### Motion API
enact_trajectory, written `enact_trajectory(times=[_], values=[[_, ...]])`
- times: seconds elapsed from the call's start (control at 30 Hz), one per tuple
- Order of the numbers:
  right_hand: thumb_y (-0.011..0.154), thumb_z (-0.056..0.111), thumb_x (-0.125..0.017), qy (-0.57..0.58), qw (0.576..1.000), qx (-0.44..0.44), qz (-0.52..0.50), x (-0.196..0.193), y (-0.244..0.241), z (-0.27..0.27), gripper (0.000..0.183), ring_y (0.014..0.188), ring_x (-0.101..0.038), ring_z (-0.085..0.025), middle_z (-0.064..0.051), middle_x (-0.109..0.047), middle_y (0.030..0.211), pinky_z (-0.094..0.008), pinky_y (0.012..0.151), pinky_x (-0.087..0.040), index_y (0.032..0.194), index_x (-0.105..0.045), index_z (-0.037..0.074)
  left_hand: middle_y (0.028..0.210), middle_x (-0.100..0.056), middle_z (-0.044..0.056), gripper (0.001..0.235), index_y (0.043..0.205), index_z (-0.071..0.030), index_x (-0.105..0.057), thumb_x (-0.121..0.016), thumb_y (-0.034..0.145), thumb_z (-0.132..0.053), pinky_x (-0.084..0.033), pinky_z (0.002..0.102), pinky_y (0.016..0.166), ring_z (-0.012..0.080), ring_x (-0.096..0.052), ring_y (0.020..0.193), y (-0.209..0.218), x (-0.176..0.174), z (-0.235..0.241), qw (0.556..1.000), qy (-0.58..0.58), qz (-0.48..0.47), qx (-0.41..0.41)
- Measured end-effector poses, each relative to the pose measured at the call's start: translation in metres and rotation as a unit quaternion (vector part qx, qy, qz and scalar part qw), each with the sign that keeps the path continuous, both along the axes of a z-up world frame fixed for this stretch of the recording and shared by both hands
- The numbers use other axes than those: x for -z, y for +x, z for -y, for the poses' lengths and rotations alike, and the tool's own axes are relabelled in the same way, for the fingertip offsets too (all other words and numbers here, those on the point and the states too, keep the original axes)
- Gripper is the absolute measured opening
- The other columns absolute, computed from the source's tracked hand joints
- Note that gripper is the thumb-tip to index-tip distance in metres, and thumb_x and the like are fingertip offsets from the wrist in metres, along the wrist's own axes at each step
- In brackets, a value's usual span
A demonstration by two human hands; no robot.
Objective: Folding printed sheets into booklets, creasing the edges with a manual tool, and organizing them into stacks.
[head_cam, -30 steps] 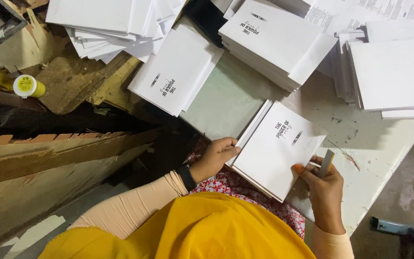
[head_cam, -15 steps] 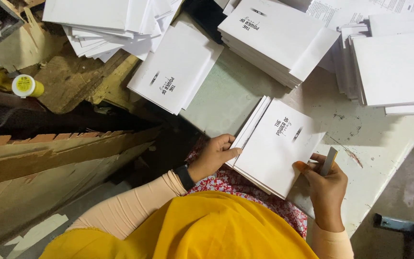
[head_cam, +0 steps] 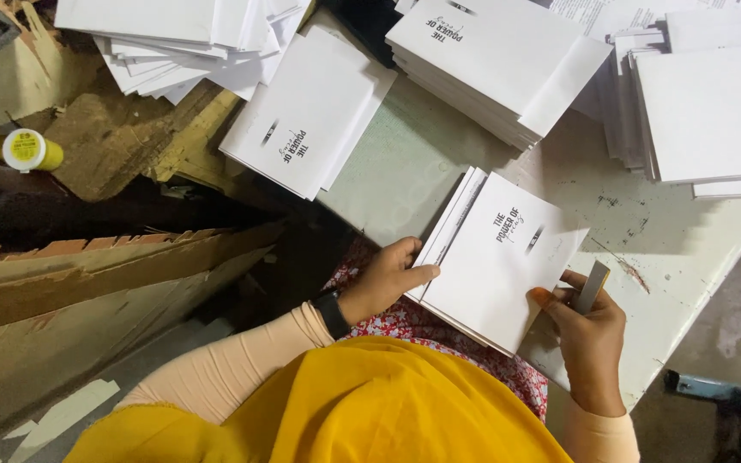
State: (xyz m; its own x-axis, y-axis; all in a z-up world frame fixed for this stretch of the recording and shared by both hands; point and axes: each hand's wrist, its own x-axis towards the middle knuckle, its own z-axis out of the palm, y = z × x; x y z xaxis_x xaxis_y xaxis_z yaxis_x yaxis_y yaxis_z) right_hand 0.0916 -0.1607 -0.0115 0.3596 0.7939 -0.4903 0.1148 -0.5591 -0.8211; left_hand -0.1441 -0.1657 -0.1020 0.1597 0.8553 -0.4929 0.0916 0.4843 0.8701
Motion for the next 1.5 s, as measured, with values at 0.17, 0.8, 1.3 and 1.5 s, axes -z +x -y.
enact_trajectory(times=[0.17, 0.8, 1.3, 1.5], values=[[0.076, 0.006, -0.078, -0.032, 0.990, -0.040, 0.129, -0.004, 0.006, -0.001, 0.030, 0.065, -0.052, -0.012, -0.003, -0.066, 0.077, -0.028, 0.054, -0.042, 0.104, -0.067, 0.007, 0.110, -0.065, 0.006, 0.025, 0.110, -0.005, -0.059, -0.059, 0.091, -0.021, -0.048, 0.029, 0.091, 0.0131, -0.058, 0.100, 0.010, -0.010, -0.006, 0.983, 0.039, 0.173, 0.041], [0.064, 0.025, -0.092, 0.047, 0.990, -0.131, 0.026, 0.003, -0.028, 0.014, 0.046, 0.072, -0.057, -0.020, -0.009, -0.057, 0.073, -0.028, 0.062, -0.045, 0.086, -0.058, 0.003, 0.117, -0.063, -0.001, 0.055, 0.122, -0.014, -0.059, -0.085, 0.074, -0.020, -0.020, 0.048, 0.112, 0.0149, -0.045, 0.119, 0.044, -0.032, 0.014, 0.978, 0.085, 0.182, 0.064], [0.087, 0.008, -0.064, 0.115, 0.985, -0.119, 0.038, 0.009, -0.016, 0.023, 0.022, 0.063, -0.056, -0.023, -0.013, -0.059, 0.069, -0.033, 0.061, -0.046, 0.107, -0.064, 0.000, 0.087, -0.067, 0.004, 0.030, 0.106, -0.004, -0.055, -0.070, 0.080, 0.002, -0.053, 0.024, 0.072, 0.0112, -0.061, 0.080, 0.027, -0.041, -0.005, 0.973, 0.105, 0.198, -0.044], [0.081, 0.004, -0.064, 0.177, 0.903, -0.227, 0.318, -0.043, -0.020, 0.018, 0.059, 0.085, -0.070, -0.027, -0.017, -0.071, 0.104, -0.040, 0.077, -0.057, 0.139, -0.049, 0.001, 0.118, -0.067, 0.014, 0.042, 0.121, -0.005, -0.050, -0.064, 0.081, -0.002, -0.056, 0.035, 0.090, 0.0229, -0.066, 0.105, -0.008, -0.028, -0.019, 0.990, 0.125, 0.042, -0.056]])
